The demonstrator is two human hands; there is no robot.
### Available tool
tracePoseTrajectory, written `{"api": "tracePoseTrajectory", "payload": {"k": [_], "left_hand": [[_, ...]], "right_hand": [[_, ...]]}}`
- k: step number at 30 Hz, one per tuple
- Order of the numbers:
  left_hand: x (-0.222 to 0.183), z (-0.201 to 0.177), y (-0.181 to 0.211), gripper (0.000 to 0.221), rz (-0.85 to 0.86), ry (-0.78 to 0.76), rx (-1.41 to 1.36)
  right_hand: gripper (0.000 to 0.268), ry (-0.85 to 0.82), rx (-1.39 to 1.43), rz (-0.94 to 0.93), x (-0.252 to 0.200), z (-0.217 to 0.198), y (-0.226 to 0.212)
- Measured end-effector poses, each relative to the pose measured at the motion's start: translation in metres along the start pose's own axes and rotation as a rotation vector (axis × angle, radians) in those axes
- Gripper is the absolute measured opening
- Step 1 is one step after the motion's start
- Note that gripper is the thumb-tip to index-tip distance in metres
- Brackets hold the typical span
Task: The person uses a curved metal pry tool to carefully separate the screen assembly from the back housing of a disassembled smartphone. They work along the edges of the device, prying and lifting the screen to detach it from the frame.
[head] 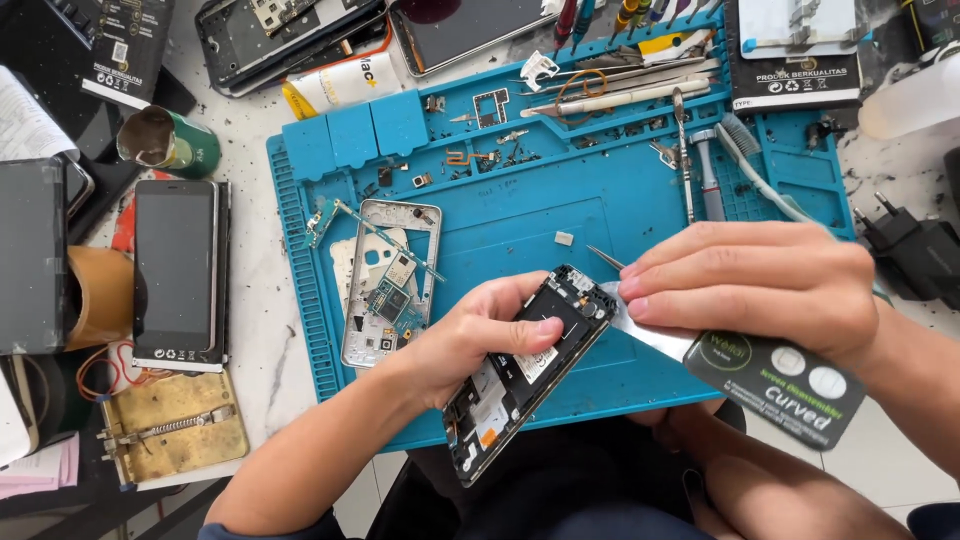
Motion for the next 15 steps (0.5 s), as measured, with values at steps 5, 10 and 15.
{"api": "tracePoseTrajectory", "payload": {"k": [5, 10, 15], "left_hand": [[0.004, -0.006, -0.001, 0.043, -0.012, 0.093, 0.027], [0.002, -0.005, 0.001, 0.043, -0.041, 0.028, 0.022], [-0.001, -0.002, 0.004, 0.047, -0.055, 0.012, 0.017]], "right_hand": [[0.03, -0.059, -0.102, -0.239, -0.006, 0.009, -0.002], [0.026, 0.014, 0.069, 0.002, -0.01, 0.008, 0.018], [0.035, 0.035, 0.168, 0.098, -0.011, 0.006, 0.025]]}}
Point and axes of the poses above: each hand's wrist, its own x-axis towards the middle knuckle, its own z-axis out of the palm, y = z × x, the point moved 7 cm from there along x, towards the middle knuckle, and after that the axes turned 12 degrees about y, right-handed, at the moved point
